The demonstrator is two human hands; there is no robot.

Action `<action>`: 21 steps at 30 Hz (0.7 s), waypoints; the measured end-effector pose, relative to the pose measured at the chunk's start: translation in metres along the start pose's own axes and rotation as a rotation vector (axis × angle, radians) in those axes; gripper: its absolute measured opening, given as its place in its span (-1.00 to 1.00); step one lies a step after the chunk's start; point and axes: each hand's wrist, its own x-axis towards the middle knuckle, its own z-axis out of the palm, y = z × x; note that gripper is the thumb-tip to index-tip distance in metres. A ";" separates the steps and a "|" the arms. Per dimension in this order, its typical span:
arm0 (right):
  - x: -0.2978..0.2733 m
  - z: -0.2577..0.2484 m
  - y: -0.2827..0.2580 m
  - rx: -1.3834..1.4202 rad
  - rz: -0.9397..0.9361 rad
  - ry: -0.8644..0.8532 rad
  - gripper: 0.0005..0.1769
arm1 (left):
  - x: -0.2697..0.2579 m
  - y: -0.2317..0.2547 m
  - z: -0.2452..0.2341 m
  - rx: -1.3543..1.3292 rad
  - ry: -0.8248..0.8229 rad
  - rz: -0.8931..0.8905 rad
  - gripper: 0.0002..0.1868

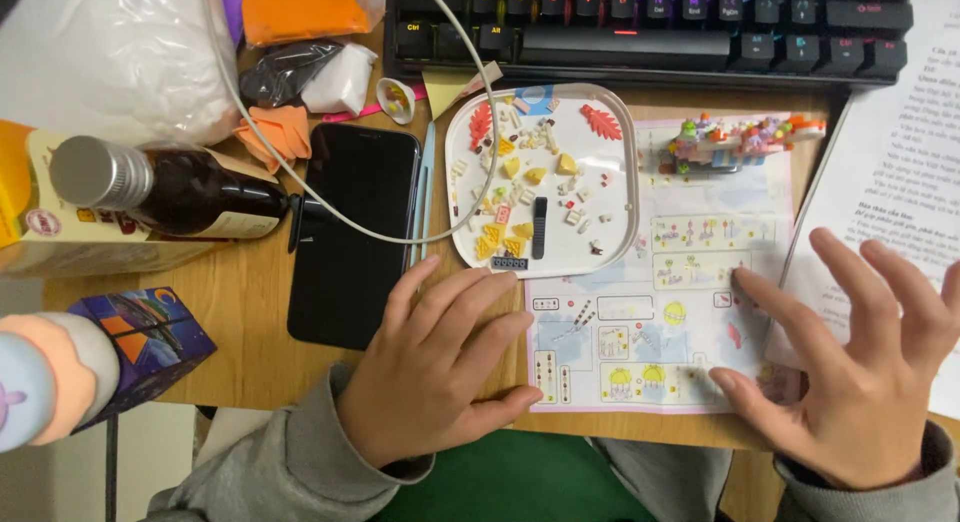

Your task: Assembling a miniature building set by connecting small plastic parts

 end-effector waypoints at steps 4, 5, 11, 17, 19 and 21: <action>-0.007 0.001 0.003 0.128 0.186 -0.109 0.07 | 0.005 0.001 -0.004 -0.001 0.032 0.023 -0.53; -0.005 -0.002 0.000 0.138 0.166 -0.109 0.07 | 0.003 0.003 -0.004 0.011 0.037 0.005 -0.53; -0.005 0.002 0.006 0.046 0.072 -0.042 -0.28 | 0.004 0.006 0.002 0.045 0.116 0.015 -0.68; -0.012 -0.003 0.002 0.174 0.178 -0.181 0.08 | 0.000 0.008 0.001 0.021 0.152 0.074 -0.77; -0.012 -0.003 0.001 0.207 0.115 -0.105 0.05 | 0.001 0.006 0.002 -0.096 0.136 0.197 -0.72; -0.015 -0.003 0.004 0.150 0.051 -0.096 -0.11 | 0.001 0.005 0.004 -0.089 0.139 0.222 -0.73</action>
